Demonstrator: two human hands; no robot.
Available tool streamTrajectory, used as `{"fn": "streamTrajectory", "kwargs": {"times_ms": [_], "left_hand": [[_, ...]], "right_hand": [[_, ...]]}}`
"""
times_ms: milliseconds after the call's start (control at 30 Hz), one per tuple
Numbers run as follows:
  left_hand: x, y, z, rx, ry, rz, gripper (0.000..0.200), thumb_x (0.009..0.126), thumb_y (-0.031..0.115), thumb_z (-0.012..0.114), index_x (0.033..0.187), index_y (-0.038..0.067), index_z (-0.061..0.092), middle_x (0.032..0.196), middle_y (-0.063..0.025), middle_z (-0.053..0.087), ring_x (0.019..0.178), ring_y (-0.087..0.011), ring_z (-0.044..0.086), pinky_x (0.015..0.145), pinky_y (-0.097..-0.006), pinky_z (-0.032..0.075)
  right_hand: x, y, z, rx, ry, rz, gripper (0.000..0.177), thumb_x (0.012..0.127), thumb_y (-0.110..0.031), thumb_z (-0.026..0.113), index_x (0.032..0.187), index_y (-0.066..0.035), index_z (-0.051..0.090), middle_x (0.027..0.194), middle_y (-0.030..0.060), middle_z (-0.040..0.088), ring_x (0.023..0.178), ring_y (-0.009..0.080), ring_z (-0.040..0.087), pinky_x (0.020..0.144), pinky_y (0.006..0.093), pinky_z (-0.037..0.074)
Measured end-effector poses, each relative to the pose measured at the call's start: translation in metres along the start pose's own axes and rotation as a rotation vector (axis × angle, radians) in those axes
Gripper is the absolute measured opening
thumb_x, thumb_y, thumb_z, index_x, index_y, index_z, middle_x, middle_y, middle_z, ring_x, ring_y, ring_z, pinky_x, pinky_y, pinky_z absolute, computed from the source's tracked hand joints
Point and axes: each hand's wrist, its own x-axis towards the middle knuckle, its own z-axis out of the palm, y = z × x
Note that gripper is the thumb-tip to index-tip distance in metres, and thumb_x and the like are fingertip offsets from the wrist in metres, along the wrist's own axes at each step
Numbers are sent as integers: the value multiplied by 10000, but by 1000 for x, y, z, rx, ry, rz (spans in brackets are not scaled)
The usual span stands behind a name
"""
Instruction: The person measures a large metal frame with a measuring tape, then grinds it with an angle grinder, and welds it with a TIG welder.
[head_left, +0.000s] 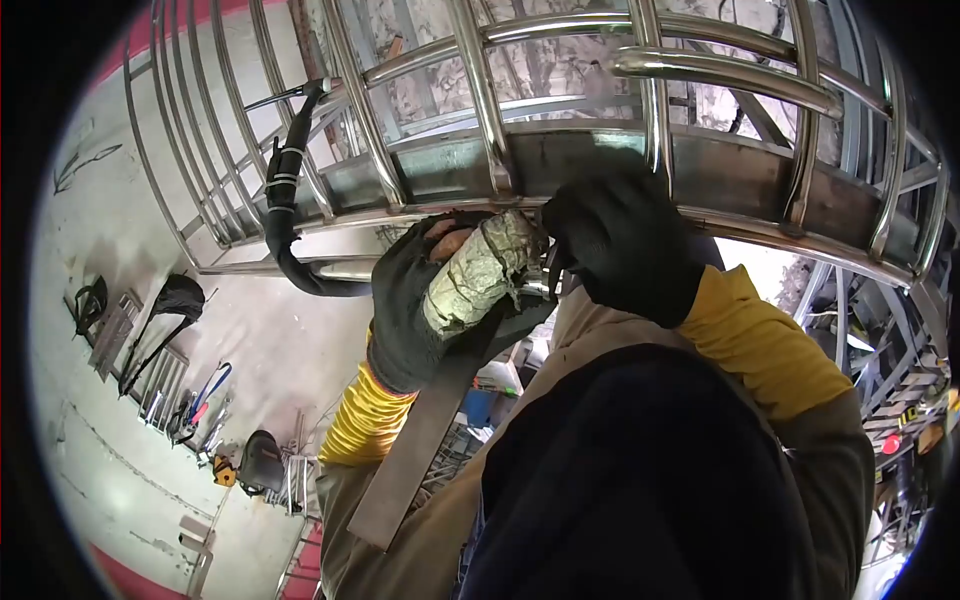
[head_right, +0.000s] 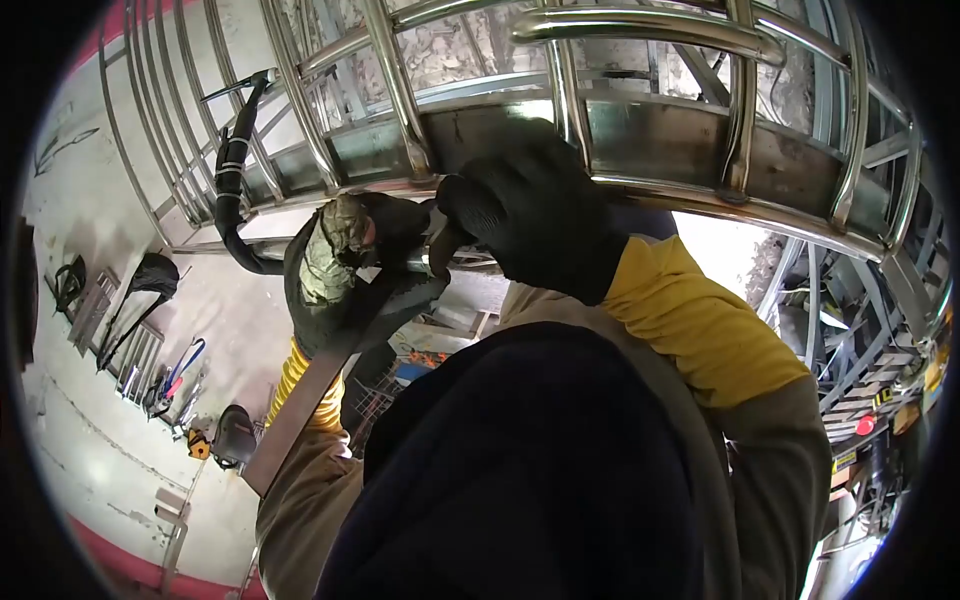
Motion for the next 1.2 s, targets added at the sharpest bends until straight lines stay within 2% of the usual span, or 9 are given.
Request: {"fn": "streamTrajectory", "kwargs": {"times_ms": [100, 333, 400, 600, 633, 667, 733, 967, 1200], "left_hand": [[-6, 0, 1, 106, -14, 3, 569, 748, 36, 940, 1241, -27, 664, 1097, -128, 774, 990, -219, 755, 881, -311, 599], [-8, -6, 10, -2, 57, 50, 702, 753, 11, 933, 1363, 40, 585, 1221, -155, 723, 1053, -221, 742, 874, -323, 614], [-7, -9, 12, -28, 77, 61, 743, 755, 4, 931, 1397, 59, 562, 1256, -163, 708, 1071, -221, 738, 872, -327, 618], [-12, -15, 19, -112, 150, 110, 868, 760, -18, 925, 1501, 116, 494, 1362, -186, 663, 1125, -222, 727, 866, -337, 631], [-15, -19, 15, -79, 102, 4, 918, 751, -30, 926, 1522, 150, 463, 1456, -196, 589, 1225, -249, 688, 907, -369, 630], [-18, -18, 12, -79, 103, 7, 918, 751, -30, 926, 1522, 150, 463, 1456, -196, 589, 1225, -249, 688, 907, -369, 630], [-20, -10, 6, -169, -71, -245, 940, 742, -31, 935, 1530, 144, 453, 1443, -191, 596, 1276, -285, 662, 931, -398, 629], [-25, -34, 24, -78, 146, 29, 928, 766, -24, 925, 1546, 171, 462, 1410, -187, 622, 1246, -293, 676, 921, -394, 627], [-11, -15, 15, -137, 76, 54, 933, 770, -38, 913, 1559, 149, 452, 1375, -167, 644, 1186, -263, 694, 897, -388, 631]], "right_hand": [[1, 0, -4, -11, 8, -29, 354, 735, -148, 711, 1074, -47, 729, 1141, 142, 690, 1077, 335, 651, 1008, 507, 494], [2, -1, -6, 5, 46, -57, 375, 701, -166, 734, 1044, -15, 734, 1094, 152, 696, 1013, 337, 670, 957, 501, 524], [4, 0, -4, -45, 145, -78, 218, 870, -249, 711, 1063, -148, 720, 947, 13, 669, 898, 210, 648, 849, 409, 511], [7, 2, 0, -18, 179, -76, 211, 855, -231, 729, 1037, -125, 714, 934, 19, 667, 879, 216, 646, 832, 391, 513], [7, 2, 0, -20, 181, -77, 211, 855, -231, 729, 1037, -125, 714, 934, 19, 667, 879, 216, 646, 832, 391, 513], [7, 2, -1, -26, 193, -90, 207, 853, -231, 731, 1029, -124, 710, 935, 20, 666, 877, 219, 647, 837, 392, 515], [7, 2, -1, -33, 202, -100, 203, 851, -230, 733, 1022, -122, 706, 935, 22, 665, 874, 222, 647, 841, 394, 517], [6, 2, 1, -26, 235, -96, 208, 846, -219, 737, 1025, -117, 710, 938, 38, 665, 897, 227, 655, 859, 399, 525], [5, 2, 4, -40, 274, -114, 233, 836, -220, 743, 1028, -91, 722, 955, 55, 676, 897, 234, 660, 853, 400, 537]]}}
